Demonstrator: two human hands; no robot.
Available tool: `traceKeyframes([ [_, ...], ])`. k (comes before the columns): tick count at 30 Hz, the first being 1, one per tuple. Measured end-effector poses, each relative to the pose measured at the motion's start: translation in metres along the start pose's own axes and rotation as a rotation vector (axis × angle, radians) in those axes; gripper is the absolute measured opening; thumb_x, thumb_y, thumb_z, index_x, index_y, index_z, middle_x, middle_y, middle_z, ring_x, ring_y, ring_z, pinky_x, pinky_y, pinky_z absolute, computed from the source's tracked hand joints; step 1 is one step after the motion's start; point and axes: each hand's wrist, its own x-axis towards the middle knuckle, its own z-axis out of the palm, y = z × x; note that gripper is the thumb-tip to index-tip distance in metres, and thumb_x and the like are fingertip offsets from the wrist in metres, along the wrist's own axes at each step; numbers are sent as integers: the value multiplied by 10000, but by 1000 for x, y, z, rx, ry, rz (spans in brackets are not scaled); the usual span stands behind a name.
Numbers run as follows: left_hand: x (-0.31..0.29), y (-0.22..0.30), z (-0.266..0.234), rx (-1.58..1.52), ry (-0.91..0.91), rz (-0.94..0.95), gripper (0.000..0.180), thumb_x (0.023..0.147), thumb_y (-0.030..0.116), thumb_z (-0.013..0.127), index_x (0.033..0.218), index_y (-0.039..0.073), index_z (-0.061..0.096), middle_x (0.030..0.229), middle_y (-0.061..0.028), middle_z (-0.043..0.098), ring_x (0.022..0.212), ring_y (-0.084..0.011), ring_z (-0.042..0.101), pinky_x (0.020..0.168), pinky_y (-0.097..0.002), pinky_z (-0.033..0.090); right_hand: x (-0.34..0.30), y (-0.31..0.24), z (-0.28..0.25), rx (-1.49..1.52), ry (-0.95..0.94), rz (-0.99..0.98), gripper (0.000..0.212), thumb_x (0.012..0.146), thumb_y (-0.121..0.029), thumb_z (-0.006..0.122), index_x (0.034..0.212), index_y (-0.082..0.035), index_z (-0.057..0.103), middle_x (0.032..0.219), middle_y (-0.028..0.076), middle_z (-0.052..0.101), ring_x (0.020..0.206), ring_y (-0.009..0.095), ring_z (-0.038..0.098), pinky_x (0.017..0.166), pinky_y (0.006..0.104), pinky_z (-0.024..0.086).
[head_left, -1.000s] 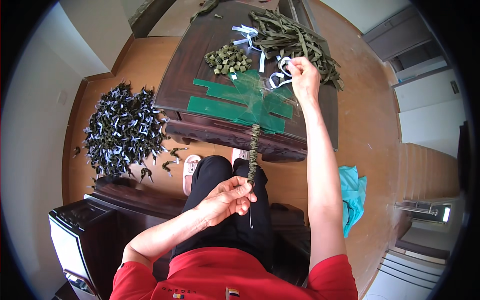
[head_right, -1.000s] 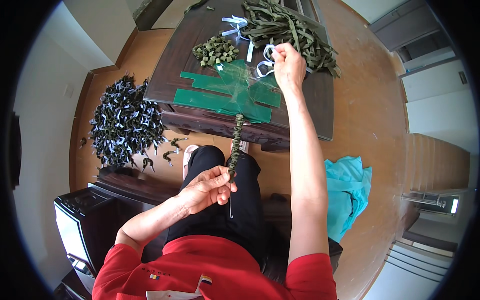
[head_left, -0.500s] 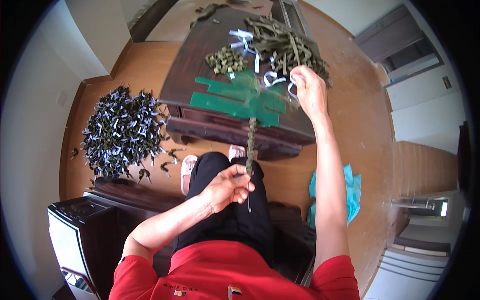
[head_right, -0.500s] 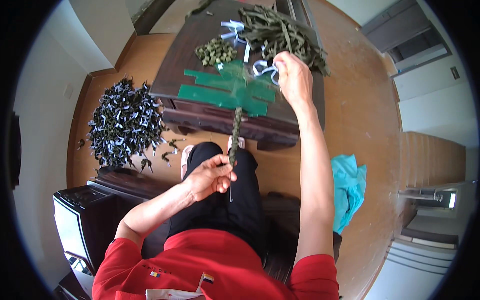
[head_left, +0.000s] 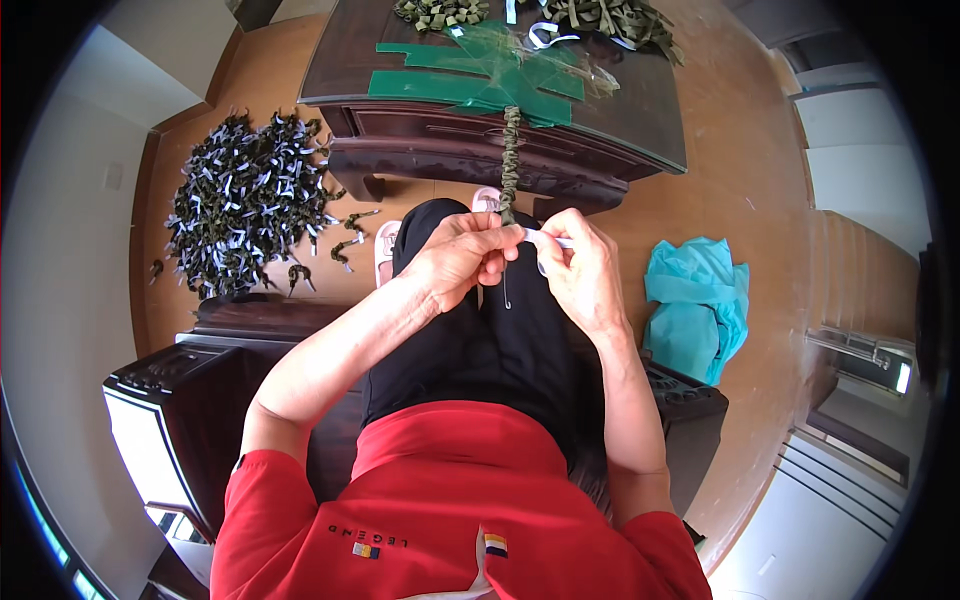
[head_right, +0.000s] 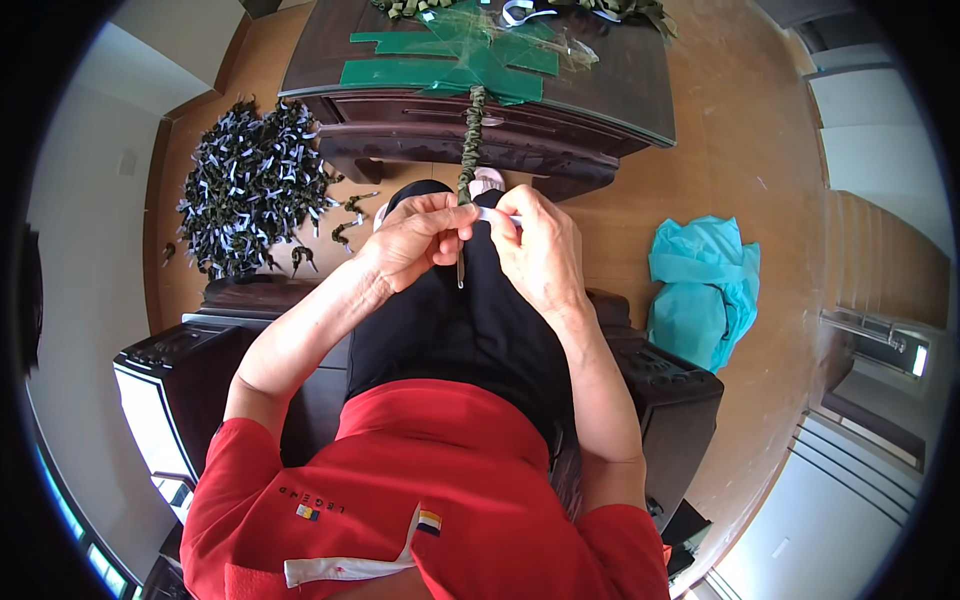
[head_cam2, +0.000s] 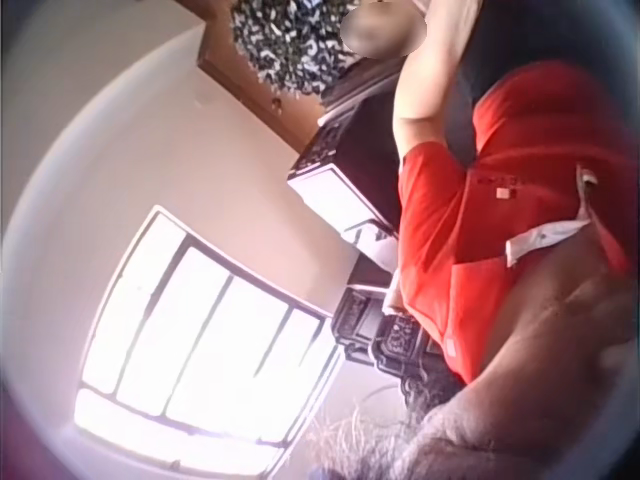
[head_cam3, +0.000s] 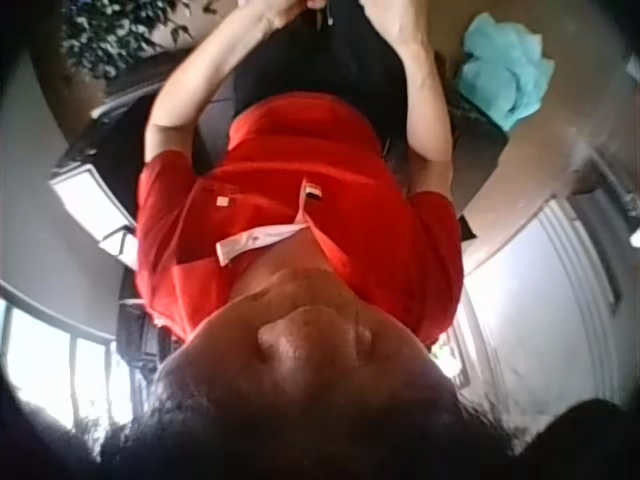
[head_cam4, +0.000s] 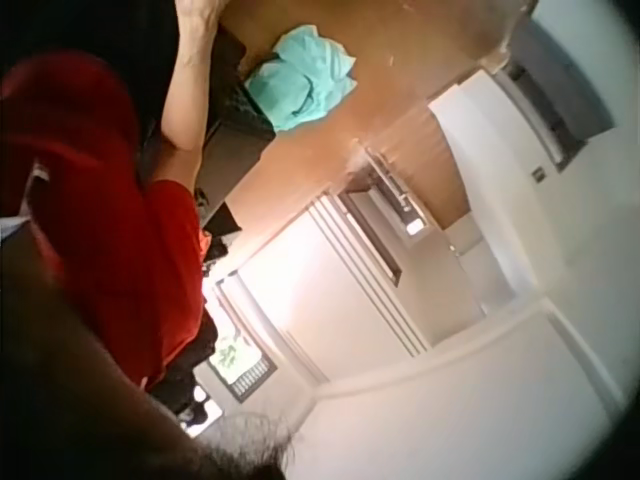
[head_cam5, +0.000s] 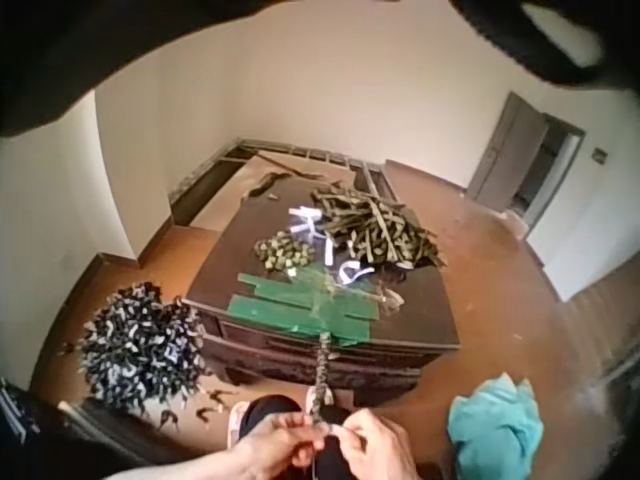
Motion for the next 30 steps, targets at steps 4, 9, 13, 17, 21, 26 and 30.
traceKeyframes([
  [4,3,-3,5,51,6,10,52,883,65,647,894,33,607,787,-63,620,541,-48,493,498,-153,382,-6,11,0,168,-24,28,76,786,32,606,820,-35,606,723,53,602,583,155,530,547,279,425],
  [9,11,-5,17,74,30,-15,65,905,77,620,933,19,615,795,-60,615,559,-44,489,498,-144,374,-33,28,-1,503,-77,145,30,827,10,604,841,-11,620,721,44,603,620,122,525,584,243,428],
  [13,18,-7,22,52,17,-35,97,920,87,600,970,6,618,793,-51,605,571,-41,478,502,-137,370,-47,38,-5,769,-157,274,40,859,-21,601,863,4,632,727,37,605,649,104,525,611,221,428],
  [17,26,-10,23,50,-11,-36,133,931,95,585,1010,-6,618,787,-40,592,580,-39,464,507,-130,367,-47,45,-6,827,-210,301,85,883,-61,601,878,14,641,732,28,605,672,92,523,636,201,424],
  [21,30,-11,21,21,3,-36,135,930,100,590,981,-19,629,772,-61,613,549,-50,483,496,-155,372,-44,48,-4,805,-254,180,97,878,-82,606,845,2,640,727,23,597,640,80,491,602,194,402],
  [26,30,-7,25,47,4,-29,162,929,135,604,967,-21,623,747,-58,608,541,-54,483,494,-153,368,-32,47,-11,778,-386,159,69,863,-66,595,818,-29,633,706,-3,569,597,54,422,547,184,335],
  [30,18,-9,27,343,149,-5,168,927,158,612,915,-10,625,692,-52,601,515,-56,476,477,-151,366,-27,43,-15,720,-500,200,76,832,-46,580,763,-21,597,672,-4,548,584,67,415,538,195,336],
])
